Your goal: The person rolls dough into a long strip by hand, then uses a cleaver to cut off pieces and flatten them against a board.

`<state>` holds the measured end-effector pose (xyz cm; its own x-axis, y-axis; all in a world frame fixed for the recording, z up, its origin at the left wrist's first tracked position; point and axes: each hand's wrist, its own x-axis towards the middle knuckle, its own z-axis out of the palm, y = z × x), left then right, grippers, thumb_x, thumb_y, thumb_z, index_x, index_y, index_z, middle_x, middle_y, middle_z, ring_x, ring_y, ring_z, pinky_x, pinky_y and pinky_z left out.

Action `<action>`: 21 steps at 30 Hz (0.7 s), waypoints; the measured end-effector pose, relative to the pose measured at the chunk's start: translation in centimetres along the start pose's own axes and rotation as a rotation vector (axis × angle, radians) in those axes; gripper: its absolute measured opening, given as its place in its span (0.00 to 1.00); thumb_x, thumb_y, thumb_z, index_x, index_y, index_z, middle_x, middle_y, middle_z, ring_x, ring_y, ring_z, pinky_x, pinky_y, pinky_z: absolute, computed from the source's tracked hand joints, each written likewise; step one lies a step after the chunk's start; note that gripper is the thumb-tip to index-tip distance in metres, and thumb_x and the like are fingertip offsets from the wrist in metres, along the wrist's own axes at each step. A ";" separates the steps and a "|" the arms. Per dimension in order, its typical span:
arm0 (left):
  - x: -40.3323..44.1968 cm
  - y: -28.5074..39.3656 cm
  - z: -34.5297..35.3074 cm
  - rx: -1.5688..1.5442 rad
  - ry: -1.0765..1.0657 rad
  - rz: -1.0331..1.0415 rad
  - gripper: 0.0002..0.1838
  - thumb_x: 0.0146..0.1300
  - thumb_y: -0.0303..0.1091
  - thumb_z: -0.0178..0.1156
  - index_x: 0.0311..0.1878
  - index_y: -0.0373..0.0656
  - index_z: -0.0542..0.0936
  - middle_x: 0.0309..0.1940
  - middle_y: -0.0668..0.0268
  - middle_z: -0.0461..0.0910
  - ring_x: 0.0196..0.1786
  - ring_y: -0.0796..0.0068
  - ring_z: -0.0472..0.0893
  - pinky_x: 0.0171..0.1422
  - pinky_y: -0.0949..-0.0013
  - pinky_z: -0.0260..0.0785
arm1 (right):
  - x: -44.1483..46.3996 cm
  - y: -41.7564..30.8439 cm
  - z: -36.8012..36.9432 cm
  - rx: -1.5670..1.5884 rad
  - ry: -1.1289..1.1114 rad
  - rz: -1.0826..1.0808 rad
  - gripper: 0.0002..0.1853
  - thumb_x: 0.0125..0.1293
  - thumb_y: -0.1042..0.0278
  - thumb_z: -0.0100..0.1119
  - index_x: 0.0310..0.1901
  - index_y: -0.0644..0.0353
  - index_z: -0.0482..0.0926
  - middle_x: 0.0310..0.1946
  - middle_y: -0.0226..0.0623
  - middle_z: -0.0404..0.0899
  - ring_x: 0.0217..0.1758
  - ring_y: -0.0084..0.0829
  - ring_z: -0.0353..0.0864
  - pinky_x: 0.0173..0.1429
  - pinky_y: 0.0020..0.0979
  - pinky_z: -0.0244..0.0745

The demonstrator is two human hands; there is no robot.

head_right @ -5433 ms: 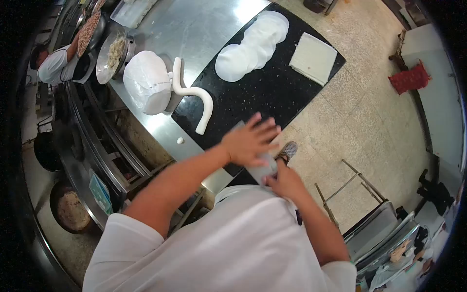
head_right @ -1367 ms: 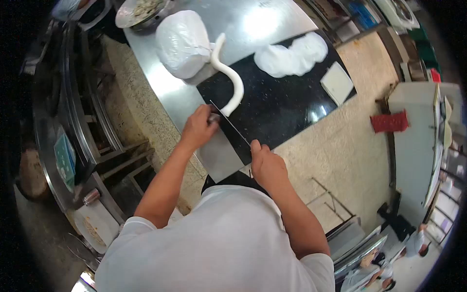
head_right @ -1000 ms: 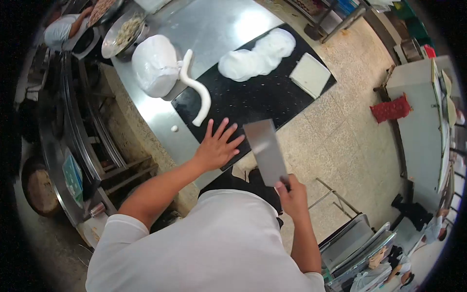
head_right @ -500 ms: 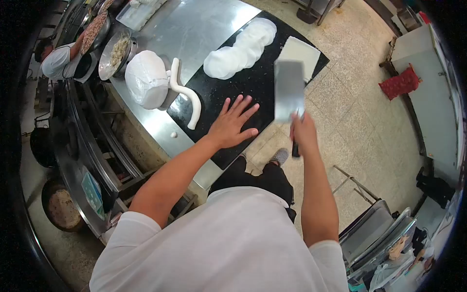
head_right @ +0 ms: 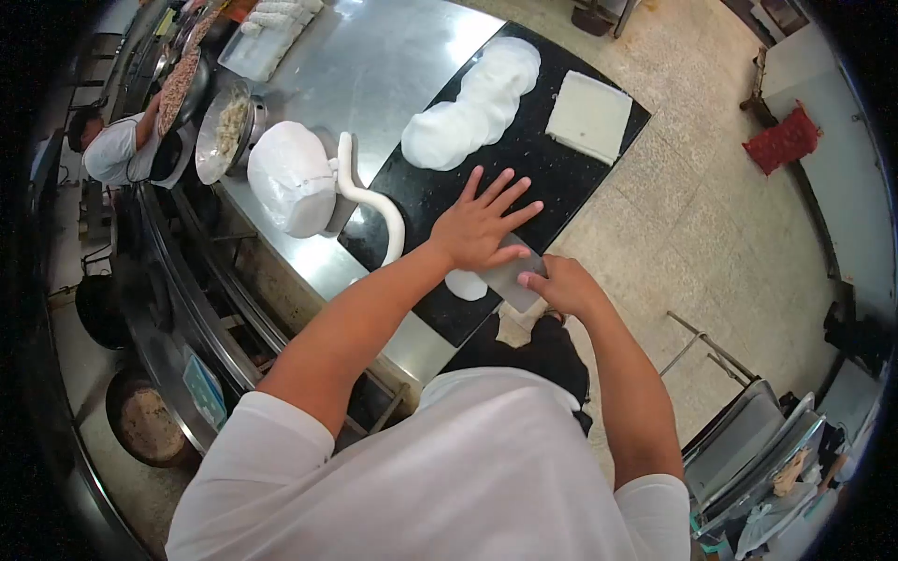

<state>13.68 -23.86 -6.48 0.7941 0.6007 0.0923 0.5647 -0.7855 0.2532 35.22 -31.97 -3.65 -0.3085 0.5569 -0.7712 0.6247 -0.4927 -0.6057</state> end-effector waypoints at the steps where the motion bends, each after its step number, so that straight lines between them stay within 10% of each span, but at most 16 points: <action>1: -0.3 0.4 -0.2 0.000 0.005 0.038 0.39 0.67 0.69 0.54 0.77 0.64 0.70 0.82 0.61 0.59 0.85 0.53 0.52 0.85 0.35 0.32 | -0.3 1.6 1.7 -0.034 0.076 -0.064 0.27 0.68 0.54 0.68 0.57 0.69 0.77 0.43 0.60 0.85 0.51 0.59 0.86 0.55 0.51 0.78; 7: -4.6 4.4 1.3 -0.210 -0.140 0.300 0.40 0.65 0.71 0.54 0.76 0.64 0.71 0.81 0.65 0.62 0.85 0.55 0.53 0.85 0.35 0.34 | -5.1 3.8 10.2 -0.079 0.221 0.044 0.41 0.57 0.52 0.78 0.64 0.67 0.67 0.41 0.61 0.86 0.48 0.61 0.86 0.52 0.52 0.80; 21: -2.8 3.3 1.7 -0.221 -0.206 0.359 0.39 0.67 0.70 0.52 0.76 0.61 0.71 0.78 0.62 0.67 0.83 0.53 0.57 0.84 0.31 0.37 | -4.5 4.2 9.0 -0.050 0.222 -0.006 0.35 0.58 0.51 0.77 0.53 0.69 0.70 0.38 0.60 0.86 0.44 0.60 0.86 0.48 0.53 0.80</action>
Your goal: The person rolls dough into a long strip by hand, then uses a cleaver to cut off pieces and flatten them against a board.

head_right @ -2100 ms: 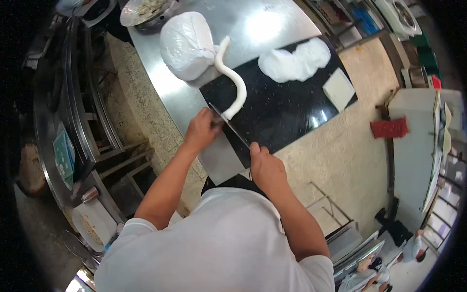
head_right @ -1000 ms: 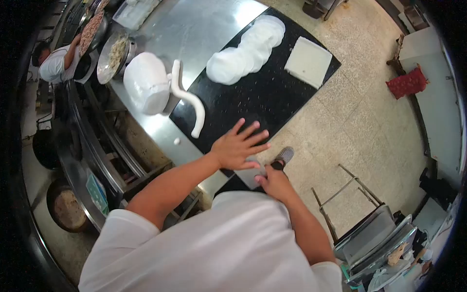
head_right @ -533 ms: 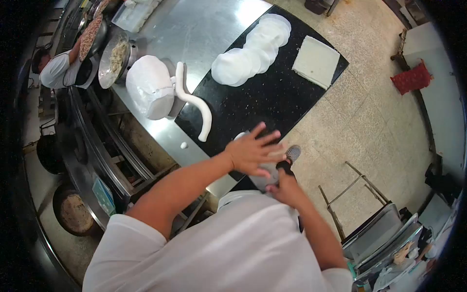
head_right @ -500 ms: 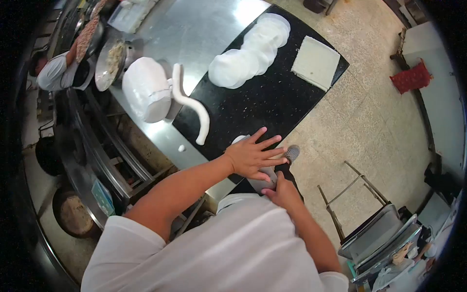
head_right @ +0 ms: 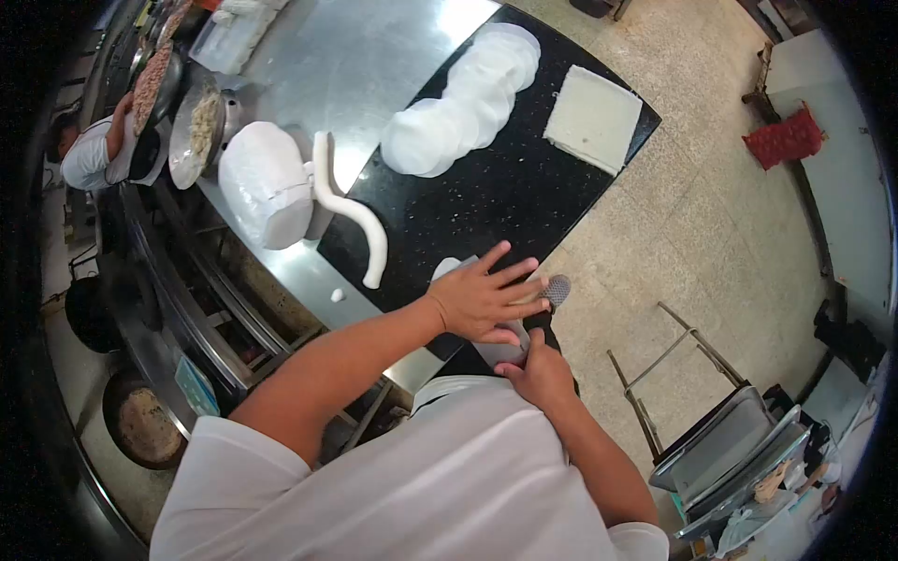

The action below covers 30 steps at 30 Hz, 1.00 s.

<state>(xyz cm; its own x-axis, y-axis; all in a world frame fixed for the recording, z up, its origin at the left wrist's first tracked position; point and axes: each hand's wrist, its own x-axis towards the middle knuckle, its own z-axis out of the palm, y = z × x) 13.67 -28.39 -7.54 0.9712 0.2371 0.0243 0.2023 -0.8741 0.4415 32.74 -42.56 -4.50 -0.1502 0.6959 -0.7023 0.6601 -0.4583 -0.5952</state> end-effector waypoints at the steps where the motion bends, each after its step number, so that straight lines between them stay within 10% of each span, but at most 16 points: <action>1: 0.8 -0.7 -0.4 0.061 0.005 -0.032 0.39 0.67 0.70 0.52 0.75 0.61 0.72 0.77 0.62 0.68 0.82 0.53 0.58 0.83 0.32 0.39 | 0.5 -1.0 -1.2 -0.091 0.051 0.043 0.35 0.57 0.50 0.78 0.53 0.69 0.70 0.38 0.59 0.86 0.44 0.60 0.87 0.48 0.52 0.81; 25: 4.1 -6.1 -4.3 0.189 0.238 -0.156 0.37 0.66 0.68 0.56 0.71 0.56 0.76 0.75 0.57 0.68 0.81 0.50 0.60 0.84 0.39 0.42 | 4.5 -4.2 -7.2 -0.233 0.141 -0.032 0.38 0.56 0.48 0.78 0.58 0.67 0.70 0.41 0.60 0.86 0.47 0.59 0.87 0.51 0.52 0.81; 30: 1.2 0.2 0.0 0.018 0.133 -0.102 0.37 0.68 0.69 0.52 0.72 0.57 0.76 0.77 0.59 0.67 0.83 0.49 0.58 0.84 0.32 0.38 | 0.0 1.0 -1.5 0.128 -0.058 -0.050 0.34 0.58 0.52 0.76 0.56 0.66 0.70 0.43 0.61 0.85 0.47 0.60 0.87 0.50 0.53 0.80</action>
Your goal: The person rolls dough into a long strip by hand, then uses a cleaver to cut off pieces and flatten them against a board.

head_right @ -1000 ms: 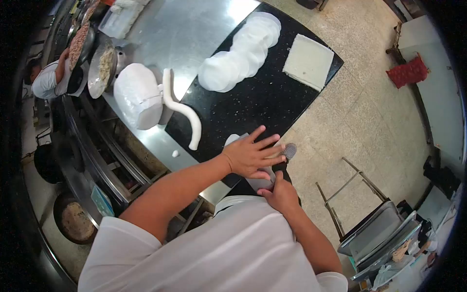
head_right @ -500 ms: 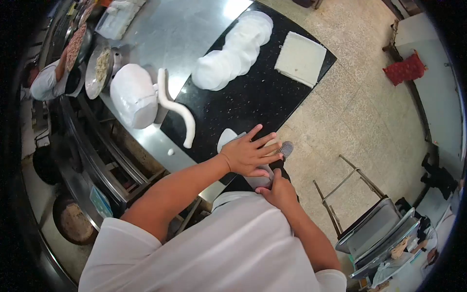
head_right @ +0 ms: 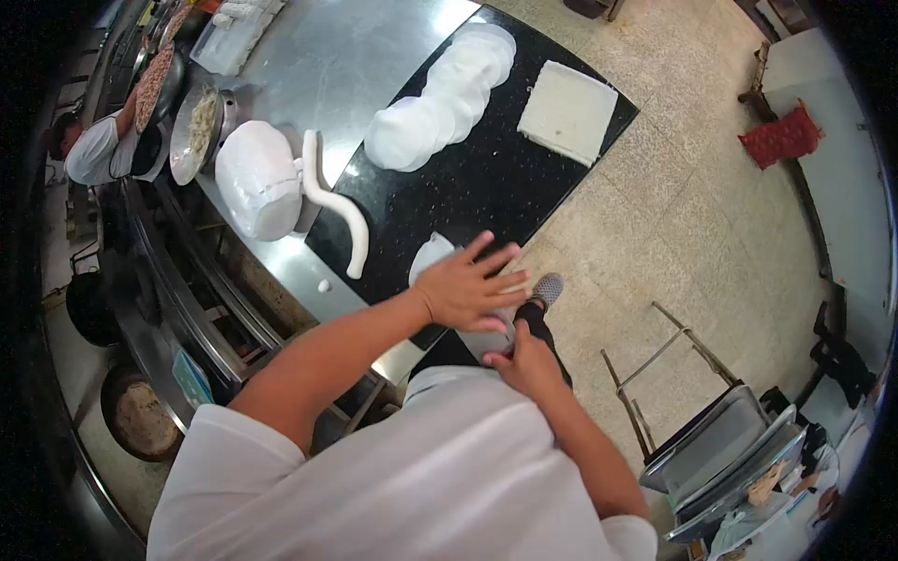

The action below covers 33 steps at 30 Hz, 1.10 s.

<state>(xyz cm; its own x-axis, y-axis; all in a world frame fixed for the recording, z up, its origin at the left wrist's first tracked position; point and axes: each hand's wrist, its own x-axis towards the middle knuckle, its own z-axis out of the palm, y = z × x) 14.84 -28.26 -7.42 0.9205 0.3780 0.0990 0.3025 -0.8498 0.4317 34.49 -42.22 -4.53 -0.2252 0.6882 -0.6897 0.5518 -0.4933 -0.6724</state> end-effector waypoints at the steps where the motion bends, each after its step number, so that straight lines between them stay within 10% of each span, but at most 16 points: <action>1: 1.3 0.1 0.3 0.037 -0.029 0.052 0.37 0.68 0.69 0.52 0.72 0.57 0.76 0.76 0.60 0.68 0.83 0.49 0.58 0.83 0.31 0.38 | -0.3 -0.1 -0.2 -0.072 0.095 0.039 0.34 0.58 0.52 0.76 0.56 0.65 0.70 0.42 0.60 0.86 0.47 0.60 0.87 0.50 0.54 0.80; 19: 1.7 -2.5 -2.4 0.236 -0.048 -0.012 0.41 0.65 0.74 0.54 0.75 0.62 0.72 0.79 0.62 0.64 0.83 0.52 0.55 0.85 0.35 0.33 | 1.9 -3.4 -1.7 -0.275 0.202 0.072 0.37 0.55 0.48 0.79 0.58 0.63 0.73 0.40 0.56 0.87 0.46 0.58 0.88 0.50 0.52 0.81; 24: 5.5 -6.7 -3.8 0.267 0.234 0.045 0.42 0.61 0.71 0.60 0.75 0.60 0.71 0.75 0.62 0.68 0.82 0.51 0.59 0.84 0.35 0.37 | 4.2 -6.9 -6.4 -0.457 0.353 0.016 0.36 0.56 0.49 0.77 0.59 0.63 0.71 0.39 0.57 0.87 0.46 0.58 0.88 0.49 0.52 0.81; 27: 5.3 -5.7 -6.3 0.191 0.429 -0.137 0.39 0.58 0.68 0.66 0.66 0.52 0.78 0.66 0.55 0.76 0.72 0.51 0.72 0.75 0.49 0.63 | 2.6 -5.1 -2.9 -0.383 0.465 -0.024 0.33 0.60 0.51 0.75 0.57 0.65 0.69 0.38 0.60 0.86 0.45 0.60 0.87 0.47 0.53 0.81; 31: 1.5 -1.7 -8.5 -0.179 -0.250 -0.678 0.33 0.59 0.65 0.69 0.49 0.42 0.85 0.41 0.50 0.86 0.45 0.46 0.85 0.51 0.49 0.78 | -4.7 -1.1 4.6 -0.246 0.416 0.017 0.38 0.63 0.59 0.72 0.65 0.75 0.63 0.36 0.65 0.84 0.43 0.62 0.87 0.45 0.52 0.80; 33: -1.3 -1.2 -6.3 -0.395 -0.305 -0.613 0.30 0.59 0.63 0.70 0.45 0.41 0.85 0.34 0.51 0.86 0.41 0.49 0.86 0.47 0.50 0.78 | -8.6 -0.6 6.5 -0.297 0.337 0.191 0.35 0.64 0.60 0.71 0.64 0.73 0.66 0.35 0.64 0.84 0.42 0.62 0.86 0.44 0.52 0.80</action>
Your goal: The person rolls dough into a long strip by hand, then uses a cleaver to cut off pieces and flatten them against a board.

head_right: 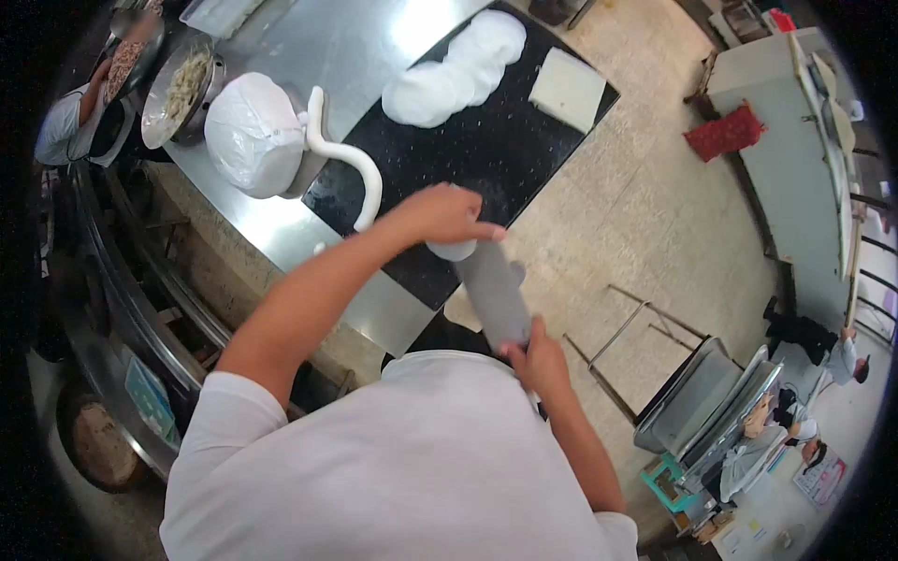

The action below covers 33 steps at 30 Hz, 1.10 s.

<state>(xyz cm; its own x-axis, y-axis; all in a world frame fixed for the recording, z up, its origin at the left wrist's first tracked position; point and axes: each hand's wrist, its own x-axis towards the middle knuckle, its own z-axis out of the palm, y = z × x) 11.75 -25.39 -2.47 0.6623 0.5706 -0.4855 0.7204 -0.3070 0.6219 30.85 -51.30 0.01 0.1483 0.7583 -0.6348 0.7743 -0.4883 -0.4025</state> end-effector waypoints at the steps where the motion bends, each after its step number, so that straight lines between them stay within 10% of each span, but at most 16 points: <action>1: -1.1 -0.1 0.4 -0.073 0.111 -0.047 0.29 0.59 0.62 0.71 0.45 0.42 0.85 0.33 0.50 0.86 0.41 0.49 0.87 0.47 0.51 0.78 | -0.9 0.2 -0.5 -0.011 0.026 -0.010 0.35 0.64 0.60 0.71 0.64 0.73 0.66 0.35 0.64 0.84 0.42 0.62 0.86 0.44 0.52 0.80; 6: -3.2 -2.0 4.5 -0.361 0.702 -0.030 0.20 0.61 0.42 0.72 0.52 0.42 0.83 0.37 0.51 0.87 0.41 0.49 0.87 0.47 0.54 0.78 | 2.2 -0.4 -4.5 0.008 0.143 -0.085 0.20 0.65 0.62 0.70 0.48 0.66 0.73 0.33 0.61 0.84 0.41 0.63 0.85 0.43 0.55 0.78; 16: -6.2 0.7 5.0 -0.497 0.760 0.004 0.18 0.66 0.32 0.67 0.57 0.41 0.82 0.43 0.53 0.87 0.41 0.59 0.87 0.46 0.63 0.79 | 13.0 -5.3 -3.8 -0.034 -0.182 -0.518 0.22 0.64 0.61 0.70 0.50 0.67 0.72 0.38 0.63 0.84 0.46 0.64 0.84 0.49 0.56 0.78; 21: -3.8 0.6 -0.7 -0.686 0.901 -0.145 0.17 0.71 0.30 0.65 0.61 0.41 0.81 0.43 0.71 0.82 0.44 0.83 0.79 0.50 0.74 0.73 | 12.0 -1.4 -7.7 -0.057 -0.351 -0.462 0.19 0.63 0.60 0.70 0.47 0.65 0.76 0.35 0.60 0.85 0.43 0.61 0.86 0.49 0.53 0.80; 23: -1.1 -2.6 -3.7 -0.700 1.021 -0.215 0.16 0.71 0.34 0.63 0.59 0.40 0.82 0.36 0.70 0.82 0.41 0.81 0.79 0.48 0.74 0.73 | 12.9 0.7 -9.7 -0.003 -0.301 -0.479 0.18 0.62 0.61 0.71 0.44 0.66 0.77 0.34 0.59 0.85 0.41 0.60 0.86 0.46 0.51 0.79; 29: -1.6 -6.6 -5.4 -0.454 1.163 -0.330 0.35 0.67 0.43 0.69 0.74 0.41 0.71 0.71 0.45 0.72 0.73 0.53 0.74 0.72 0.60 0.68 | 14.7 1.3 -16.8 0.357 -0.061 -0.570 0.14 0.70 0.61 0.66 0.46 0.65 0.79 0.29 0.45 0.84 0.33 0.41 0.87 0.39 0.36 0.78; 33: -7.9 -6.3 -0.6 -0.149 1.277 -0.415 0.34 0.59 0.42 0.76 0.65 0.37 0.76 0.61 0.47 0.76 0.64 0.48 0.77 0.67 0.55 0.71 | 20.2 0.9 -16.7 0.952 0.109 -0.590 0.11 0.78 0.59 0.56 0.44 0.60 0.76 0.27 0.32 0.77 0.26 0.23 0.76 0.31 0.29 0.72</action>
<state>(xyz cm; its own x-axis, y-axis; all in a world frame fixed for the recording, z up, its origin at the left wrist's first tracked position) 1.88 -27.52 -2.21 -0.3083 0.9294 0.2029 0.7361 0.0981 0.6697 44.82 -29.23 -2.15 0.0034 0.9907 -0.1363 -0.0365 -0.1361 -0.9900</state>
